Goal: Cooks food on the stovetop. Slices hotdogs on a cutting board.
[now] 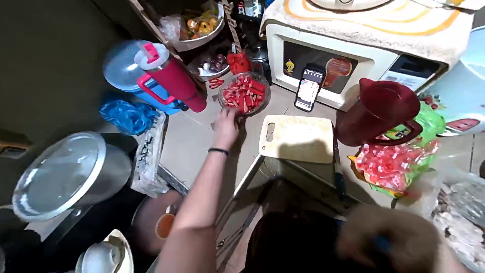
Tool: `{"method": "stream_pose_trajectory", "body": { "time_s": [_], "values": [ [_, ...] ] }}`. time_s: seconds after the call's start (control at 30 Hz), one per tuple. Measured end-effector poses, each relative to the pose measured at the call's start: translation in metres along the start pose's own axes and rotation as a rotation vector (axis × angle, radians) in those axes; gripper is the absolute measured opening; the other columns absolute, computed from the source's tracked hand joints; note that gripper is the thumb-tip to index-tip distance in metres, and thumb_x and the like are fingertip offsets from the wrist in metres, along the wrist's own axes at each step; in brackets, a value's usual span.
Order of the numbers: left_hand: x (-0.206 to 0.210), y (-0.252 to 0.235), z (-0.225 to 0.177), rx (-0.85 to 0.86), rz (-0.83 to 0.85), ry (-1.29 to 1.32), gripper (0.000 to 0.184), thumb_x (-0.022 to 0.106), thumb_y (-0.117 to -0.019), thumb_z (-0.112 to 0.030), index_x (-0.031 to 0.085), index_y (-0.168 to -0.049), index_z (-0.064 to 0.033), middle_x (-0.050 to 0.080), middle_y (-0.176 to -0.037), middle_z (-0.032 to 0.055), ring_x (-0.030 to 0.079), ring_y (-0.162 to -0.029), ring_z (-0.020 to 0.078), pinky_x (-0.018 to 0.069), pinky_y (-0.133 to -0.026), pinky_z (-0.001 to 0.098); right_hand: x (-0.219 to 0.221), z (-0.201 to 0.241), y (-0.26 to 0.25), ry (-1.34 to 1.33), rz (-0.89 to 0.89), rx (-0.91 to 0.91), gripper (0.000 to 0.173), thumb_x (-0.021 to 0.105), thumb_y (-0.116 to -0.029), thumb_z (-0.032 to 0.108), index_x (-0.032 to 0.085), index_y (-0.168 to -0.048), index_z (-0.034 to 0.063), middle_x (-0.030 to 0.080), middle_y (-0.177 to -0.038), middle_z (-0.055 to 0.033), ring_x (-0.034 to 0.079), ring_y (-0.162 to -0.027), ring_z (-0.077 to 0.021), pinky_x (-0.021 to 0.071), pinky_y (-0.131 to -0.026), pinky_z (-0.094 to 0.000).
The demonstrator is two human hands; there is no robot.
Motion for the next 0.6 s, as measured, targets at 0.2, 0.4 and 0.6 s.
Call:
{"method": "stream_pose_trajectory", "body": {
  "time_s": [0.2, 0.4, 0.6],
  "values": [
    [0.003, -0.09, 0.023, 0.347, 0.253, -0.336, 0.075, 0.067, -0.085, 0.011, 0.051, -0.152, -0.0205, 0.043, -0.157, 0.0214, 0.037, -0.142, 0.0551, 0.0359, -0.106, 0.0741, -0.065, -0.118, 0.007, 0.697, -0.739, 0.752, 0.041, 0.056, -0.1031, 0.022, 0.06, -0.14, 0.0035, 0.068, -0.117, -0.0174, 0.067, -0.097, -0.0268, 0.0572, -0.086, -0.045],
    [0.02, -0.11, 0.011, 0.741, 0.509, -0.458, 0.064, 0.061, -0.0903, 0.014, 0.053, -0.148, -0.0122, 0.053, -0.151, 0.0145, 0.044, -0.144, 0.0401, 0.0327, -0.115, 0.0657, -0.065, -0.146, 0.031, 1.119, -1.058, 0.893, 0.056, 0.072, -0.0911, 0.022, 0.057, -0.142, 0.0033, 0.056, -0.135, -0.032, 0.055, -0.124, -0.0516, 0.0474, -0.102, -0.0635],
    [0.016, -0.129, 0.014, 0.898, 0.597, -0.457, 0.053, 0.058, -0.0935, 0.014, 0.054, -0.144, -0.0027, 0.058, -0.146, 0.0185, 0.053, -0.137, 0.0393, 0.0357, -0.116, 0.0622, -0.053, -0.159, 0.019, 0.989, -1.12, 1.01, 0.065, 0.069, -0.0939, 0.027, 0.048, -0.151, 0.003, 0.052, -0.143, -0.0315, 0.052, -0.134, -0.047, 0.0456, -0.109, -0.057]
  ]
}}
Point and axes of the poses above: each hand's wrist, its own y-axis away from the middle knuckle, its own x-axis out of the palm, z = x × y, the point moved 3 cm from there along -y, towards the middle knuckle
